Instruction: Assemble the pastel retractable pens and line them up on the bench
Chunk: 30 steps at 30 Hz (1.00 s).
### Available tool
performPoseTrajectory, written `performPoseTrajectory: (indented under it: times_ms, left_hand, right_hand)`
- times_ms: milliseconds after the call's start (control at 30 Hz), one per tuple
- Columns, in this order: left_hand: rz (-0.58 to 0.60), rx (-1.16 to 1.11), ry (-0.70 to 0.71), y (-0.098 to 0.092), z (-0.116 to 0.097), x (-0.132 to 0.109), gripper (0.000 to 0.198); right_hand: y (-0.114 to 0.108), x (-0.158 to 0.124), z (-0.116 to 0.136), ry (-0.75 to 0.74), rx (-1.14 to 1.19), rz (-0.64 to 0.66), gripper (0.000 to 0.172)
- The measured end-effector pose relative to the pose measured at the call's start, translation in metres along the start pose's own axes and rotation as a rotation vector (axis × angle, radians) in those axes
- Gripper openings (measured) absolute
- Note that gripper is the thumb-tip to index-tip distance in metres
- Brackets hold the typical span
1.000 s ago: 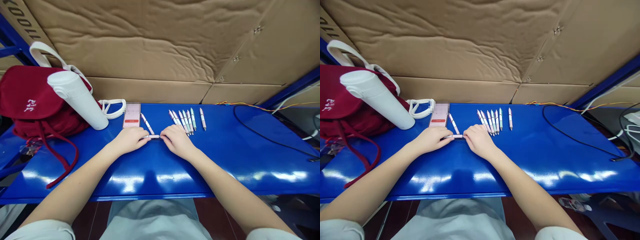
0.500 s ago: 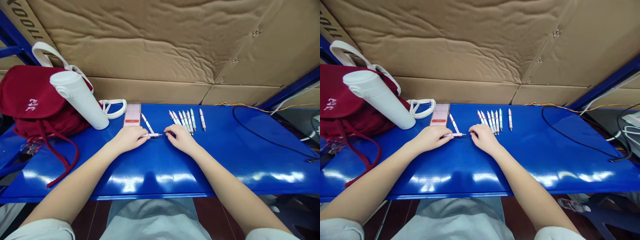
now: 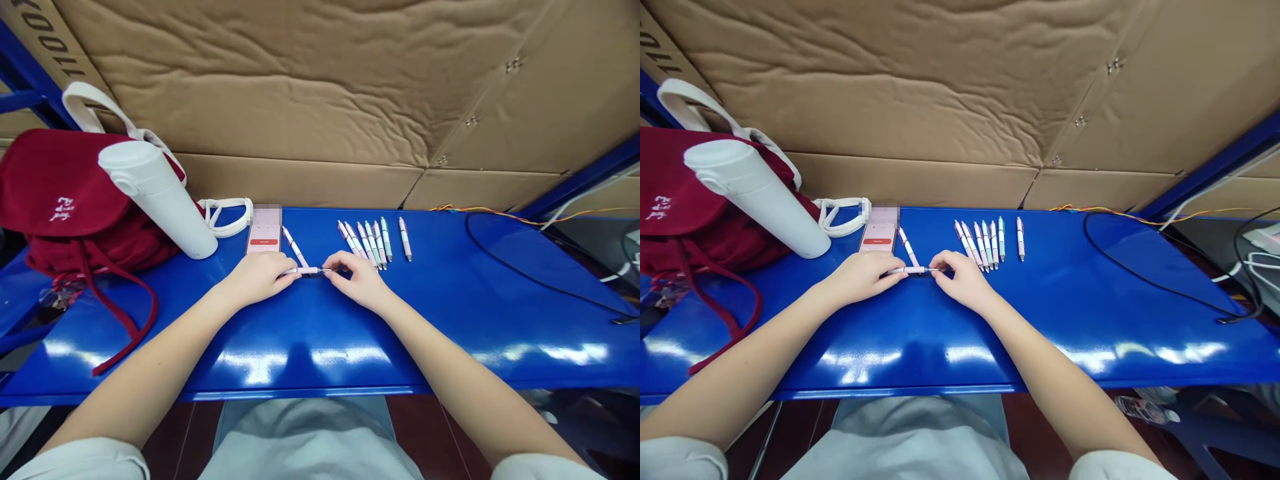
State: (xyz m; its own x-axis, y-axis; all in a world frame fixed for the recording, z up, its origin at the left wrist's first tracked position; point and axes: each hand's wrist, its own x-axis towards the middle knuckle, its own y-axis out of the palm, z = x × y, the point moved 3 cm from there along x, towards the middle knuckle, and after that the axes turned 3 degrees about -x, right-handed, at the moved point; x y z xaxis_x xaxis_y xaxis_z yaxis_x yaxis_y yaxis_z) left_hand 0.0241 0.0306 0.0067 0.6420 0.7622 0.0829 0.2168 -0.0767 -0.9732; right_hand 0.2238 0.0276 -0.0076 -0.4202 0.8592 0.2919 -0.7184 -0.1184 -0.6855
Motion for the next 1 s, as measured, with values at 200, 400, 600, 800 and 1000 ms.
performPoseTrajectory:
  times_ms: [200,400,600,800,1000]
  left_hand:
    - [-0.004,-0.002,0.019,0.0035,-0.0008,0.0006,0.033]
    - [-0.075,0.003,0.022,0.0041,0.0000,-0.0002,0.029]
    - [-0.087,0.008,0.035,0.0032,-0.0021,-0.0007,0.029]
    - [-0.095,0.017,0.040,0.0052,-0.0008,-0.0003,0.030]
    - [-0.119,0.001,0.063,0.0064,-0.0004,-0.0002,0.030]
  right_hand:
    - [0.0045,0.0003,0.0016,0.041,0.038,0.014,0.009]
    - [0.0072,0.0020,0.0014,0.152,0.113,0.058,0.013]
    - [0.0084,0.0003,0.0019,0.110,0.082,0.077,0.016]
    - [0.0077,-0.0022,-0.0026,0.109,0.121,0.050,0.009]
    - [0.0070,0.0001,0.0018,0.135,0.040,0.098,0.016]
